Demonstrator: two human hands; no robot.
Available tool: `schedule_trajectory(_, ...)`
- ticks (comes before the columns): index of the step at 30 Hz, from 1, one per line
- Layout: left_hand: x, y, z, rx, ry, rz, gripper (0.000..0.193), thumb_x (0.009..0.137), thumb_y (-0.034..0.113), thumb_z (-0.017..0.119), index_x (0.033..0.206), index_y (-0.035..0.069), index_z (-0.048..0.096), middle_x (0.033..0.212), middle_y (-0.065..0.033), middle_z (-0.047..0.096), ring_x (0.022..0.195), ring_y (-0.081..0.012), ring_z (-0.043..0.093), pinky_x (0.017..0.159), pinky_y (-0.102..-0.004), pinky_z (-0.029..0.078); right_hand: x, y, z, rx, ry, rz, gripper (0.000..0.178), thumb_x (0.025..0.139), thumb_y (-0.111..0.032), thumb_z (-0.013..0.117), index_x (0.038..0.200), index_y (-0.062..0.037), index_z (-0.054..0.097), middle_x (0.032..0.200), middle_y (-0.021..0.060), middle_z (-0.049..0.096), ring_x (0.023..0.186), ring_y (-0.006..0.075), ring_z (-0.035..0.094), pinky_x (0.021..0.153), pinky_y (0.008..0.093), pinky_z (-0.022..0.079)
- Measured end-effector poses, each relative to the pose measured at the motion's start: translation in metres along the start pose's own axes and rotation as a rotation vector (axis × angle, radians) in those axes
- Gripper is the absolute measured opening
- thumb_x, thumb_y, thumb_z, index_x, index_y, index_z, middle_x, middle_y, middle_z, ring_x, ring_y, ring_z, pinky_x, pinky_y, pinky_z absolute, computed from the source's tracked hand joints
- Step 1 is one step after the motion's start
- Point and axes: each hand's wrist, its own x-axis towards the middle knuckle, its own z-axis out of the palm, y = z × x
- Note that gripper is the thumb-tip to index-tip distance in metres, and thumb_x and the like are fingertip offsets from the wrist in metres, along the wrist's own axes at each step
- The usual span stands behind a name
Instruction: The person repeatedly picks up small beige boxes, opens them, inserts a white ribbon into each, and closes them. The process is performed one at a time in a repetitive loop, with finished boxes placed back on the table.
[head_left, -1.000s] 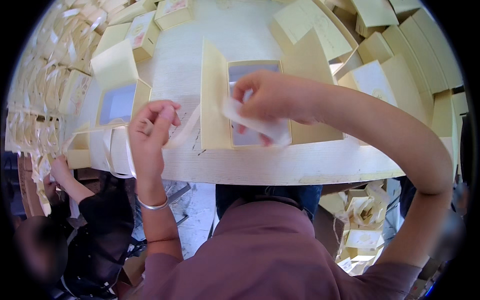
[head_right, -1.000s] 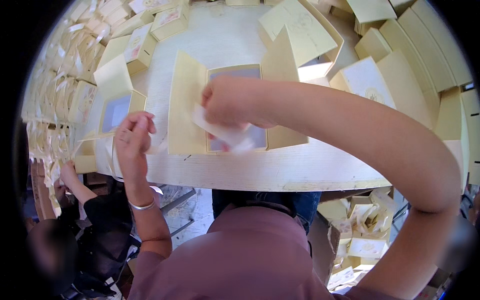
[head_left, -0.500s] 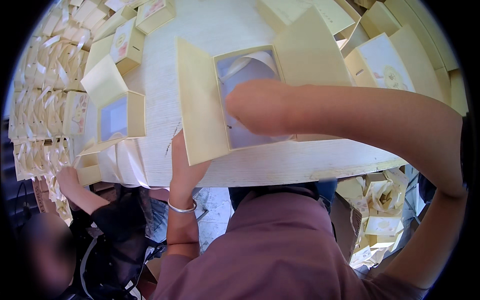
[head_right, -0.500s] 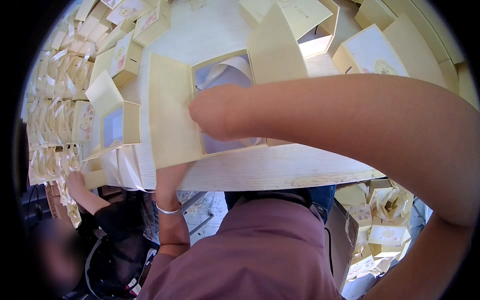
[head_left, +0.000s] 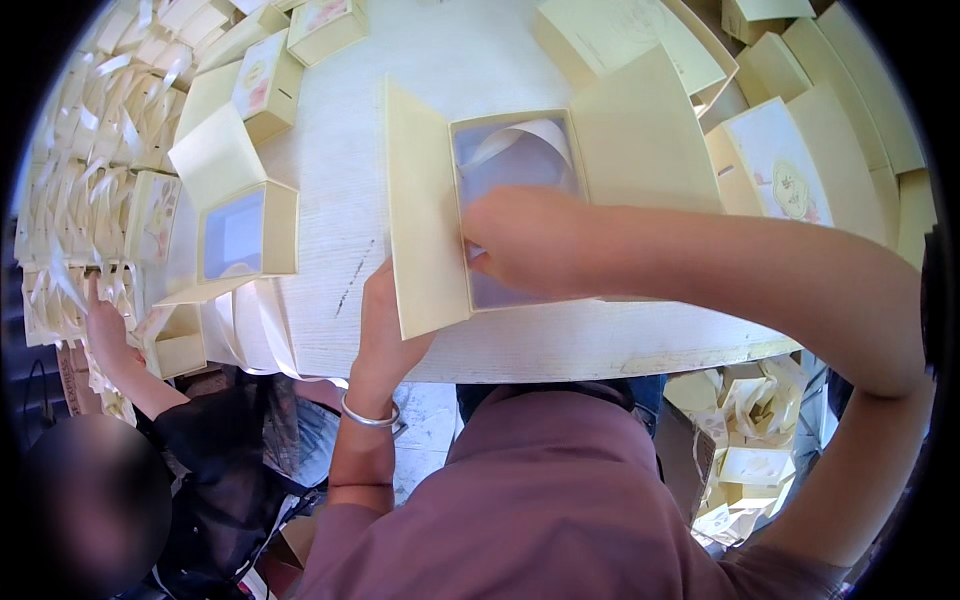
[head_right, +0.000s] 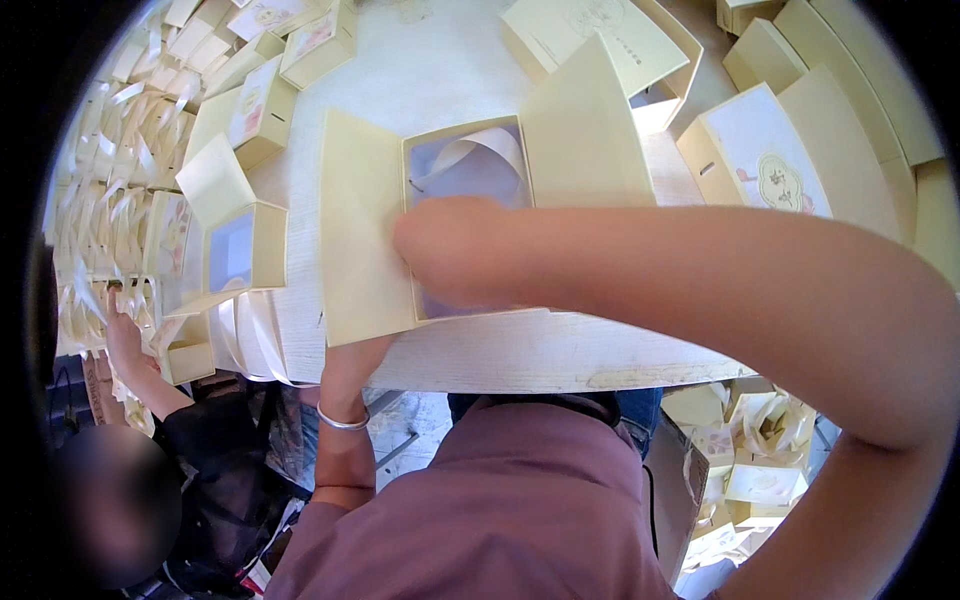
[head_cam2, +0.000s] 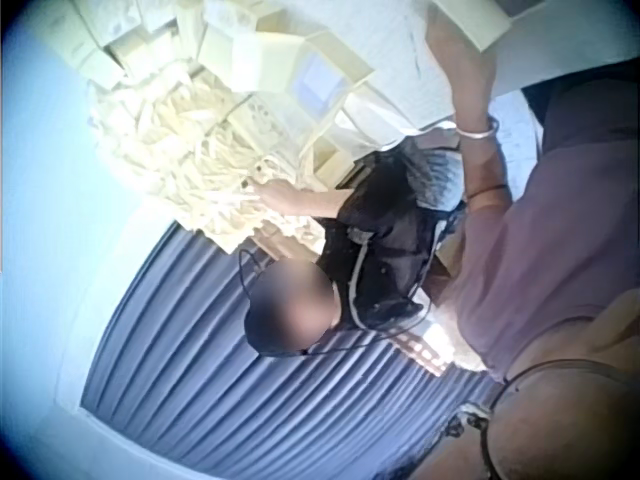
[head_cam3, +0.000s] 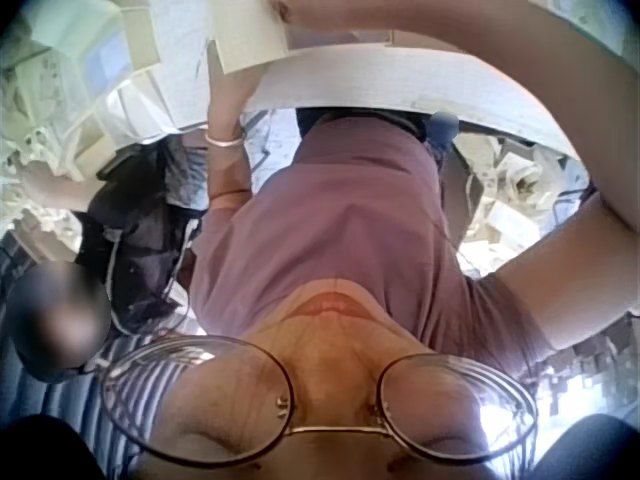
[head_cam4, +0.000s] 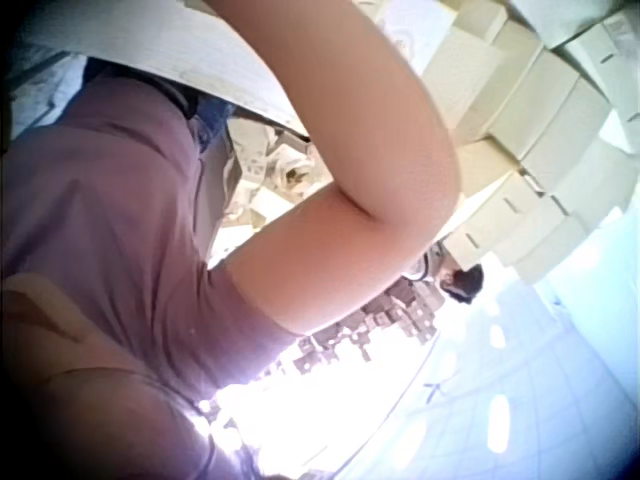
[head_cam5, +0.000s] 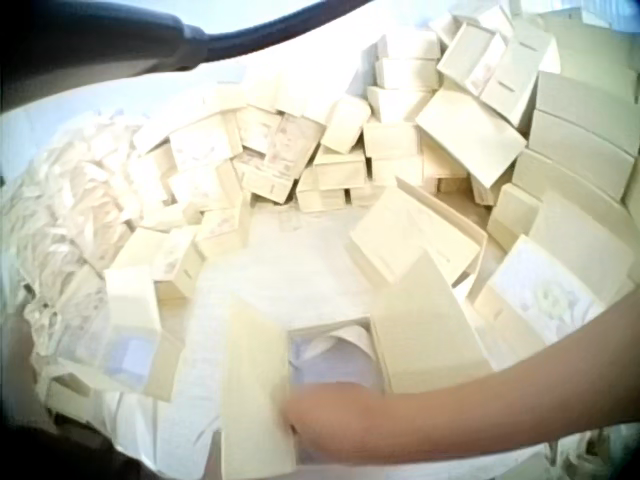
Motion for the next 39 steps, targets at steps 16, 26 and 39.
schedule_trajectory(16,-0.146,-0.045,-0.142,-1.205,0.865,-0.323,0.016,0.092,0.023,0.037,0.088,0.010,0.043,0.054,0.0052,0.023,0.046,-0.0033,0.022,0.036,-0.0180,0.017,-0.049,-0.001,0.053,-0.587,0.322,-0.203,0.054,0.063,-0.041,0.066,0.097,-0.0017,0.051,0.077,0.0091,0.047,0.077,0.0255,0.050,0.101,0.0465,0.023)
schedule_trajectory(26,-0.194,-0.080,-0.101,-0.712,1.241,-0.766,0.013,0.087,0.023,0.042,0.079,0.013,0.046,0.052,0.0074,0.023,0.042,-0.0015,0.019,0.036,-0.0185,0.013,0.098,0.006,0.006,-0.745,0.228,-0.651,0.064,0.071,-0.051,0.054,0.118,-0.0085,0.042,0.114,0.0164,0.045,0.114,0.0286,0.038,0.106,0.0432,0.015)
schedule_trajectory(39,-0.265,-0.187,-0.013,-0.670,1.467,-1.001,0.020,0.088,0.027,0.042,0.090,0.009,0.052,0.076,-0.0007,0.050,0.068,-0.0108,0.045,0.063,-0.0260,0.038,0.213,0.016,0.028,-0.280,0.710,-0.828,0.058,0.071,-0.016,0.059,0.124,-0.0076,0.039,0.126,0.0213,0.036,0.115,0.0354,0.036,0.098,0.0433,0.027)
